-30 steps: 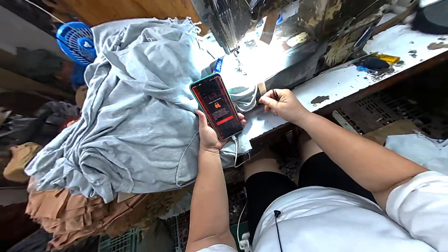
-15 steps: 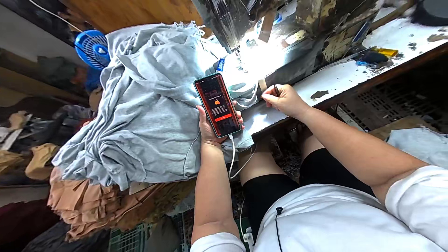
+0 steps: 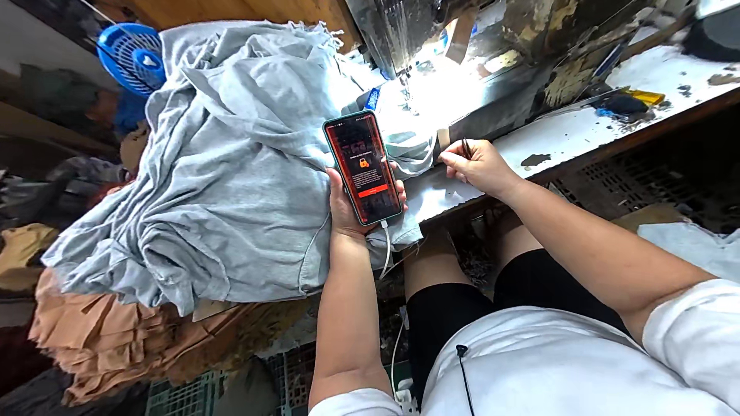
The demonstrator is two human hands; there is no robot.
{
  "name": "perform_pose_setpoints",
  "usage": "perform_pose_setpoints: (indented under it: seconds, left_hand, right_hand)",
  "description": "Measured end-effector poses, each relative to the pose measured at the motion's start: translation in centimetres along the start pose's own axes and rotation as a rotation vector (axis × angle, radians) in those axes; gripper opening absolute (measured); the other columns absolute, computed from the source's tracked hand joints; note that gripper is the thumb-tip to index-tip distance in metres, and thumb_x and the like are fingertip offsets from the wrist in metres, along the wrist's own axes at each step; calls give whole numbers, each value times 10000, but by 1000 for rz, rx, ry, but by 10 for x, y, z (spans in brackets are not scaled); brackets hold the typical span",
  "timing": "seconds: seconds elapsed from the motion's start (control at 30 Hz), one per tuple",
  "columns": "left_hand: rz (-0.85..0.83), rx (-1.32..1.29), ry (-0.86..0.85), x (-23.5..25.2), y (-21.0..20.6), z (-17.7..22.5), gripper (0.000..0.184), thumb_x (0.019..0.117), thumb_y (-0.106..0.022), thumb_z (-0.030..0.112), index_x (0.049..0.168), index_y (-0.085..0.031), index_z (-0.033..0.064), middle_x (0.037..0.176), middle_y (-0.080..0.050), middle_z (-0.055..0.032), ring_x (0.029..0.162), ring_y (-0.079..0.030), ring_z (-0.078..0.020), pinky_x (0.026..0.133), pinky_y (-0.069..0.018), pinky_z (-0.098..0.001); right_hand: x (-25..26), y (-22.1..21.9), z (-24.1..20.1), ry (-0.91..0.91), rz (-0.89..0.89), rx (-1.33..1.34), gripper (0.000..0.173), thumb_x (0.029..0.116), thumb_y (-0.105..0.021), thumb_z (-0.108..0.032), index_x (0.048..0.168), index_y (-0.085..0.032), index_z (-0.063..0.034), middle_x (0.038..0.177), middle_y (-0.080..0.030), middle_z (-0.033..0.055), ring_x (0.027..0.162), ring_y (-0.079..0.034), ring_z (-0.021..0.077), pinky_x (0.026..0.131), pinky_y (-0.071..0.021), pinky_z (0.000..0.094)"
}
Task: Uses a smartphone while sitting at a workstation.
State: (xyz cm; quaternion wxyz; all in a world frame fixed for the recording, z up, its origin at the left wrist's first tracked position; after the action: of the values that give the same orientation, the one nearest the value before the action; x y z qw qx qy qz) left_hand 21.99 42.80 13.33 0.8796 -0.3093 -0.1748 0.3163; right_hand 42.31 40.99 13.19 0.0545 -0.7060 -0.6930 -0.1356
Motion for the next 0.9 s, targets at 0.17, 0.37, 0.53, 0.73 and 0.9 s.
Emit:
perform_pose_setpoints:
  seconds: [0.17, 0.37, 0.53, 0.73, 0.9]
  left_hand:
    - [-94, -19, 1, 3, -7, 3, 1006, 705, -635, 862, 1354, -619, 93, 1162, -703, -201, 986, -714, -366, 841, -594, -580]
    - [-46, 43, -153, -2, -8, 20, 1045, 582, -635, 933, 1255, -692, 136, 971, -734, -118, 832, -717, -271, 729, -614, -476]
    - [14, 40, -349, -8, -4, 39, 938, 624, -627, 913, 1196, -709, 175, 975, -740, -87, 872, -718, -239, 770, -609, -452]
    - [79, 75, -518, -13, 1, 53, 756, 751, -647, 798, 1233, -688, 217, 1117, -751, -21, 1063, -711, -152, 935, -590, -383]
    - [52, 45, -519, -12, 0, 53, 727, 769, -673, 760, 1235, -687, 201, 1127, -747, -34, 1070, -708, -159, 949, -583, -384]
  right_hand:
    - [-9, -24, -53, 419, -16, -248, 211, 991, -614, -160, 936, -733, 6, 783, -670, 48, 667, -588, 42, 640, -507, 224]
    - [48, -71, -142, 444, -80, -365, 310, 1003, -588, -153, 1235, -690, 25, 1032, -737, 122, 819, -671, 135, 757, -547, 308]
    - [69, -124, -113, 225, -411, -190, 442, 983, -648, -171, 1354, -574, 59, 1052, -689, 147, 725, -677, 125, 664, -596, 301]
    - [49, -136, -101, 393, -411, -385, 496, 933, -656, -278, 1334, -613, 10, 1115, -724, 129, 1015, -703, 188, 899, -566, 407]
    - [50, -136, -102, 427, -358, -386, 469, 919, -693, -293, 1269, -640, 14, 1055, -734, 118, 963, -712, 172, 857, -575, 392]
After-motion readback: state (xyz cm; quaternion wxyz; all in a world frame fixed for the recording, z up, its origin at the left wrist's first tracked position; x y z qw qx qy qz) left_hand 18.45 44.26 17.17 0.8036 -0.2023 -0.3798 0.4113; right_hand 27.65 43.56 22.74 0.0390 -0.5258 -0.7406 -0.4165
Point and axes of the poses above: each hand's wrist, its own x-axis towards the middle knuckle, its own y-axis out of the back of the hand, z = x × y, the point moved 10 cm from there along x, towards the middle knuckle
